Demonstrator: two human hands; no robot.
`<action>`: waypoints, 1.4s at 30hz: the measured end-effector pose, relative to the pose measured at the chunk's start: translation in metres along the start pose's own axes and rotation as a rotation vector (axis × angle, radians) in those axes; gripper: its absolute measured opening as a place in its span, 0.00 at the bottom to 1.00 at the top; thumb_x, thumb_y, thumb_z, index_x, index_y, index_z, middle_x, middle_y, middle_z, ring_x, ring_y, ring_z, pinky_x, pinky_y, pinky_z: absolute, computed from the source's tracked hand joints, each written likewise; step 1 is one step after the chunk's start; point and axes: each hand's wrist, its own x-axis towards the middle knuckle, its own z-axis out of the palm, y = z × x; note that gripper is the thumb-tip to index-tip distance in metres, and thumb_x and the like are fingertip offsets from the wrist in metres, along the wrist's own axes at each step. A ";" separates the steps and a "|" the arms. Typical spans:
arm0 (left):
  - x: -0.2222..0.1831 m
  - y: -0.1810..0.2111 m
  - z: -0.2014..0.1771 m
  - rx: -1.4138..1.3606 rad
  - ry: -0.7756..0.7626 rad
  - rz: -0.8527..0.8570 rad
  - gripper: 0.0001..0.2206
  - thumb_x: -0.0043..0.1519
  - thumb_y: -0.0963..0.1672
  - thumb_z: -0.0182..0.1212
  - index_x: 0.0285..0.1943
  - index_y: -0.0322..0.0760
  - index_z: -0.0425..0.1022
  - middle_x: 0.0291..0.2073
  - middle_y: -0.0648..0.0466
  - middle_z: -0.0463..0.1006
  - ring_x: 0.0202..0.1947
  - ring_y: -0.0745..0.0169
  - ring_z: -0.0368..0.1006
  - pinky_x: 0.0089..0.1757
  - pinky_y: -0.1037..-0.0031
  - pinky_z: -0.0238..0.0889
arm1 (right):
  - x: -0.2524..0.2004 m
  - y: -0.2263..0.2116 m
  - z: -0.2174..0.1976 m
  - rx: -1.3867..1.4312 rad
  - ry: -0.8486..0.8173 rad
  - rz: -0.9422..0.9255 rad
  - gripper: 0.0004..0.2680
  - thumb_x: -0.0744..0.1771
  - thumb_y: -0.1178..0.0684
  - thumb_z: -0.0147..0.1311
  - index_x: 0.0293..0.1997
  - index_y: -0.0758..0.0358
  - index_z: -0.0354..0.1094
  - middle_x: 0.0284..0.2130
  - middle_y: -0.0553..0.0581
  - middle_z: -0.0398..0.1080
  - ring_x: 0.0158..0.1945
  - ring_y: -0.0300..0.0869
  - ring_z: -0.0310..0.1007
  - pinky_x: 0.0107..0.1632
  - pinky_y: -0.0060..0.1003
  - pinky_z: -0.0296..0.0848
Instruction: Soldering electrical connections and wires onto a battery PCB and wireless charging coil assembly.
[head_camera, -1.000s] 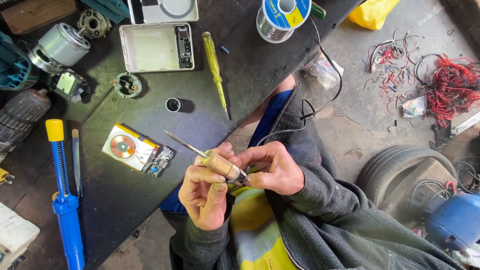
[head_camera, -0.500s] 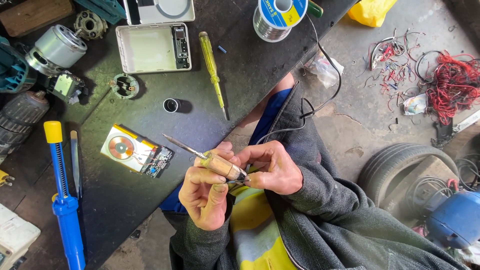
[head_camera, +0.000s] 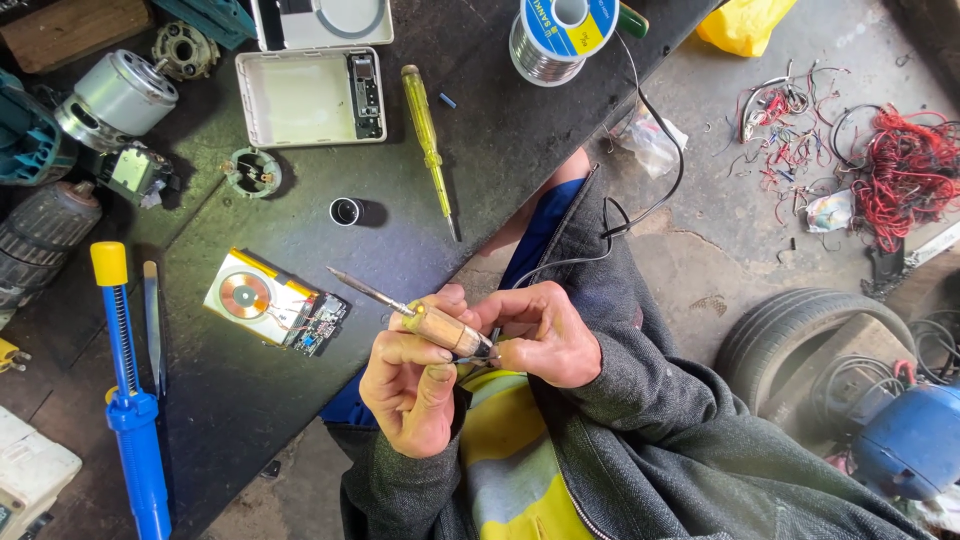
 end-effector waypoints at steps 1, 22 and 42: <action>0.001 0.001 0.000 0.001 0.001 0.002 0.06 0.67 0.44 0.60 0.41 0.36 0.70 0.42 0.36 0.74 0.57 0.35 0.71 0.53 0.52 0.77 | 0.000 0.002 -0.001 -0.001 -0.002 0.000 0.10 0.60 0.64 0.52 0.42 0.69 0.74 0.32 0.51 0.75 0.35 0.32 0.71 0.37 0.27 0.71; 0.014 0.019 0.003 0.090 -0.060 0.174 0.05 0.70 0.43 0.55 0.42 0.37 0.69 0.37 0.46 0.78 0.45 0.47 0.74 0.56 0.50 0.69 | 0.008 -0.001 0.022 -0.572 0.066 -0.469 0.20 0.60 0.47 0.68 0.52 0.68 0.69 0.43 0.62 0.77 0.42 0.45 0.80 0.47 0.36 0.77; -0.030 0.043 -0.054 0.223 0.362 -0.085 0.05 0.66 0.41 0.55 0.40 0.32 0.71 0.38 0.41 0.77 0.38 0.55 0.76 0.41 0.71 0.76 | 0.037 0.010 0.048 -0.315 0.227 -0.445 0.10 0.66 0.66 0.45 0.27 0.57 0.50 0.22 0.60 0.63 0.23 0.46 0.69 0.32 0.39 0.73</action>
